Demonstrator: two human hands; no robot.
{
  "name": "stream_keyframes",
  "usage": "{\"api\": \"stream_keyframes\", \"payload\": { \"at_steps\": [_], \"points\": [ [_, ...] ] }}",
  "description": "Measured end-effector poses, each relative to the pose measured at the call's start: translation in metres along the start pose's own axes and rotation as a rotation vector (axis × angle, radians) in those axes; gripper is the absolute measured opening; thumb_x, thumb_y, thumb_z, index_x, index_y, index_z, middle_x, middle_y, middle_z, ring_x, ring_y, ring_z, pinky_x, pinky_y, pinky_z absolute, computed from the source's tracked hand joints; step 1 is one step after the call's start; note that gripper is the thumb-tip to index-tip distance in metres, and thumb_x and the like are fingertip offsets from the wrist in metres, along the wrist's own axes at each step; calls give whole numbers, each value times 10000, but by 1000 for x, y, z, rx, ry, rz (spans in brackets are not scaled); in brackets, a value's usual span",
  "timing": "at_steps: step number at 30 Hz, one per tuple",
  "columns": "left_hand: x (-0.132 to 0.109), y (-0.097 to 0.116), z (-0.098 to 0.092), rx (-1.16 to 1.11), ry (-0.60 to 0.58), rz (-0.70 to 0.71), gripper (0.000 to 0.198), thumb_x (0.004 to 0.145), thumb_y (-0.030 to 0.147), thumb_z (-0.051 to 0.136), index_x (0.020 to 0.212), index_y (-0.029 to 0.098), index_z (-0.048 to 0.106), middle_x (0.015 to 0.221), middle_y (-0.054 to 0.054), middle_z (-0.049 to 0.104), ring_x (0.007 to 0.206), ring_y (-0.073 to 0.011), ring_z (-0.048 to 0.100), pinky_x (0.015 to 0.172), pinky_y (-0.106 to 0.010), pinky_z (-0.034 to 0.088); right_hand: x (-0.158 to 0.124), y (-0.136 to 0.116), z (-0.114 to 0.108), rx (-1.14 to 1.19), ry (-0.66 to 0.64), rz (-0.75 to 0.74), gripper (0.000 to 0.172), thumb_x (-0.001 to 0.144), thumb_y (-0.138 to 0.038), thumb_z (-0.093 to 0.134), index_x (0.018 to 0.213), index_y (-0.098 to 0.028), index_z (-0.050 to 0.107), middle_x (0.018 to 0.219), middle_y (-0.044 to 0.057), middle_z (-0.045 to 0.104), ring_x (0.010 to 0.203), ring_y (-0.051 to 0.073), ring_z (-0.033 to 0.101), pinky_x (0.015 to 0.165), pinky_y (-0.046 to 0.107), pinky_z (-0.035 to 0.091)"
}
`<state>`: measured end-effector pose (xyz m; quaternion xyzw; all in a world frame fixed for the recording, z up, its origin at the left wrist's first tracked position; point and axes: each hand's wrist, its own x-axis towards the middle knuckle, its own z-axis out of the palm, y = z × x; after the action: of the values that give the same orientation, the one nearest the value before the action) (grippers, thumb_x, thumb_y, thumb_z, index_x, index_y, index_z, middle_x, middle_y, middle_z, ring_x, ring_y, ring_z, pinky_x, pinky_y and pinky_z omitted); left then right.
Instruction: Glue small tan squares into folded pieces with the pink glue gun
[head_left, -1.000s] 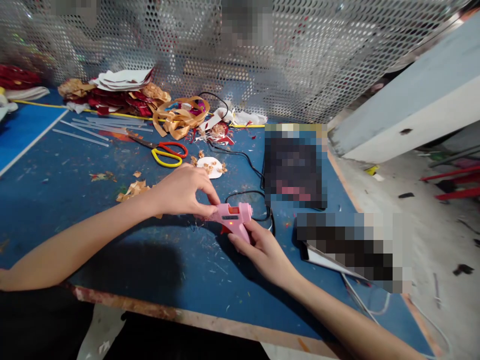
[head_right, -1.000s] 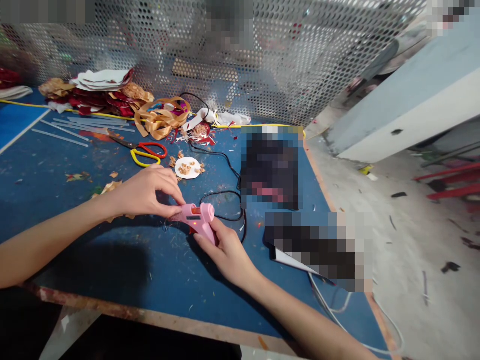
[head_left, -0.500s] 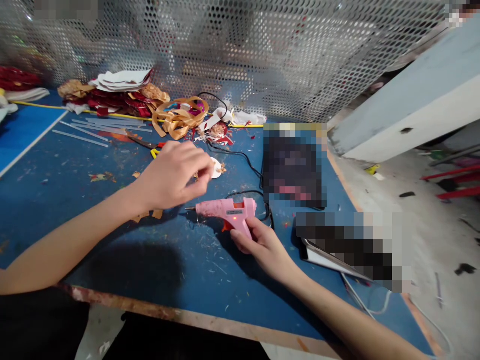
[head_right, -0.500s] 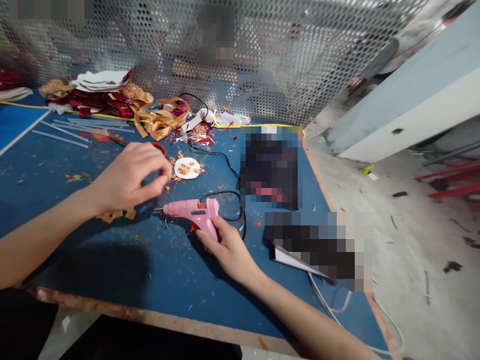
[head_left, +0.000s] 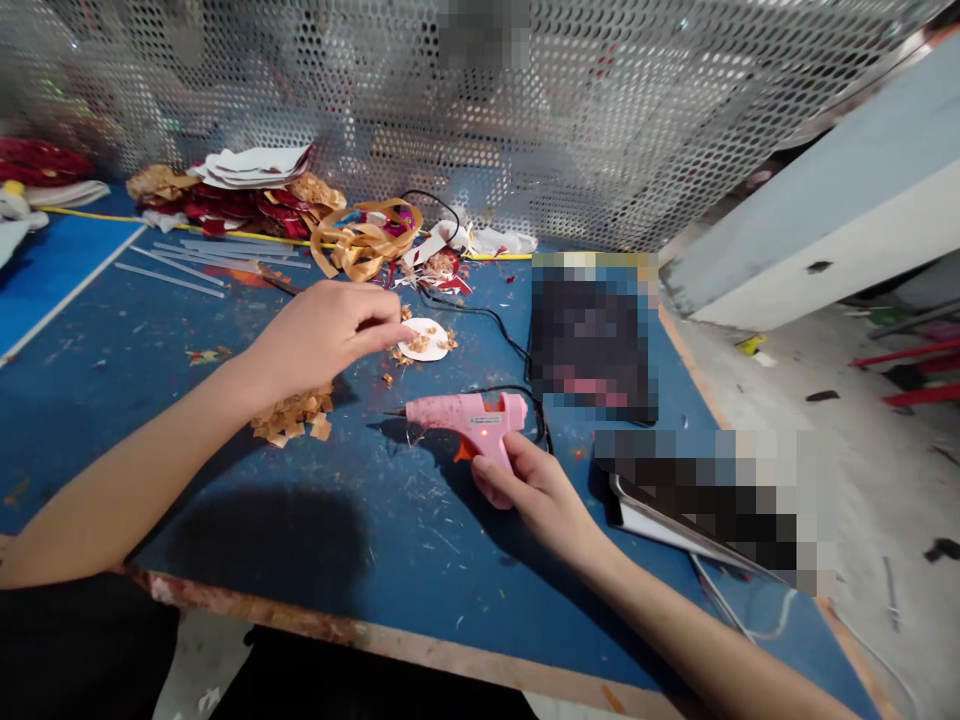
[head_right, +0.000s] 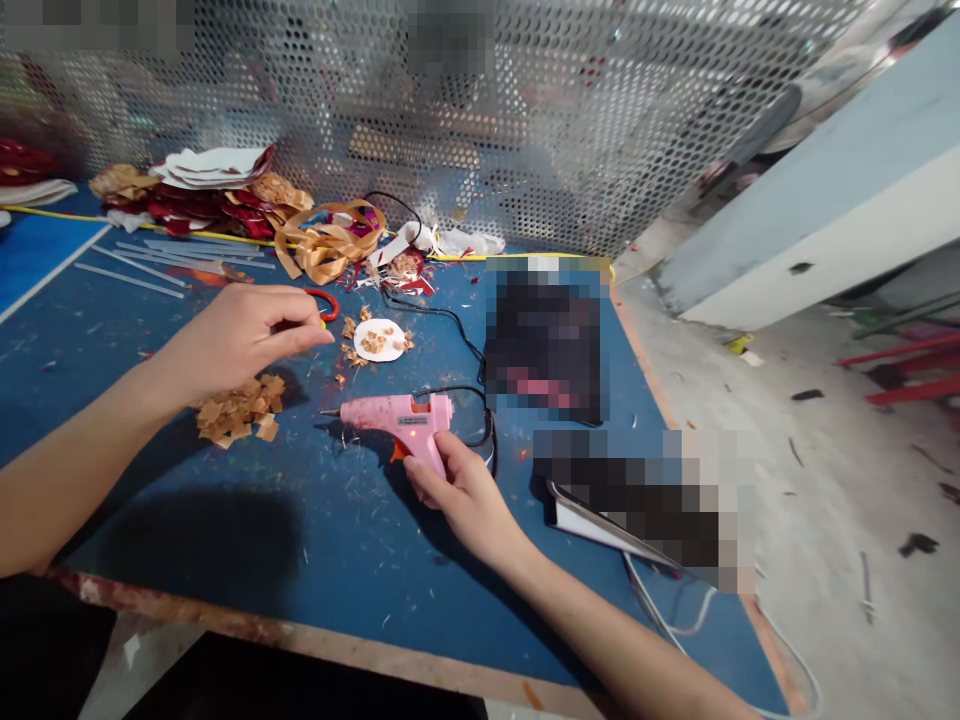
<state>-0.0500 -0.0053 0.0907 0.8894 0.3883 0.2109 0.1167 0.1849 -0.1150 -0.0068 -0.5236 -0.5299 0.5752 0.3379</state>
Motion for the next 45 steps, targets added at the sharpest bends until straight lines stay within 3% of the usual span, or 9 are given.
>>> {"api": "stream_keyframes", "payload": {
  "at_steps": [5,10,12,16,20,23,36,41,45],
  "points": [
    [6,-39,1,-138,126,-184,188,743,361,682,723,180,728,676,-17,705,586,-121,576,562,-241,384,-3,9,-1,-152,54,-55,318,825,-509,548,795,-197,497,626,-34,467,538,111,409,491,247,326],
    [7,-67,0,-57,257,-267,324,655,447,743,532,173,619,543,3,626,496,-89,466,494,-235,307,-2,12,-6,-402,156,-203,306,861,-442,529,988,-170,591,672,-19,487,573,123,397,531,251,338],
    [9,-77,0,-71,286,-316,355,687,458,717,523,169,592,538,4,605,493,-85,461,495,-233,309,-1,11,-6,-438,174,-243,325,864,-417,521,1052,-162,594,685,-10,518,574,127,403,538,252,343],
    [10,-101,2,-27,210,-387,358,854,404,537,592,168,596,547,-2,580,512,-93,498,542,-236,339,0,11,-7,-388,187,-229,326,846,-426,534,1036,-168,593,680,-11,523,570,131,414,535,255,346],
    [5,-122,6,207,118,-418,507,881,462,508,461,184,457,434,14,410,489,-116,422,537,-276,252,3,12,-9,-189,193,-110,295,811,-482,571,854,-191,562,628,-27,486,549,125,418,507,254,338],
    [2,-128,9,275,113,-454,549,846,518,556,421,193,431,406,8,363,496,-142,414,549,-292,217,6,10,-10,-14,171,-47,335,771,-515,618,741,-206,490,597,-37,474,522,106,403,477,240,306],
    [-2,-138,13,316,100,-462,278,791,459,663,712,195,696,704,-49,681,658,-172,576,594,-268,326,11,10,-15,250,190,-13,361,756,-514,665,716,-193,504,575,-40,478,514,85,388,465,227,235],
    [0,-139,11,45,91,-524,311,755,471,671,687,171,716,623,-48,688,577,-150,601,580,-246,403,11,10,-15,256,189,-15,356,757,-508,667,709,-193,509,573,-37,483,513,90,399,462,232,228],
    [3,-133,6,63,75,-558,463,836,530,531,605,156,675,529,-37,629,498,-134,566,565,-243,405,11,9,-14,256,188,-16,349,753,-508,664,710,-197,512,565,-38,475,510,95,392,465,239,231]
  ]
}}
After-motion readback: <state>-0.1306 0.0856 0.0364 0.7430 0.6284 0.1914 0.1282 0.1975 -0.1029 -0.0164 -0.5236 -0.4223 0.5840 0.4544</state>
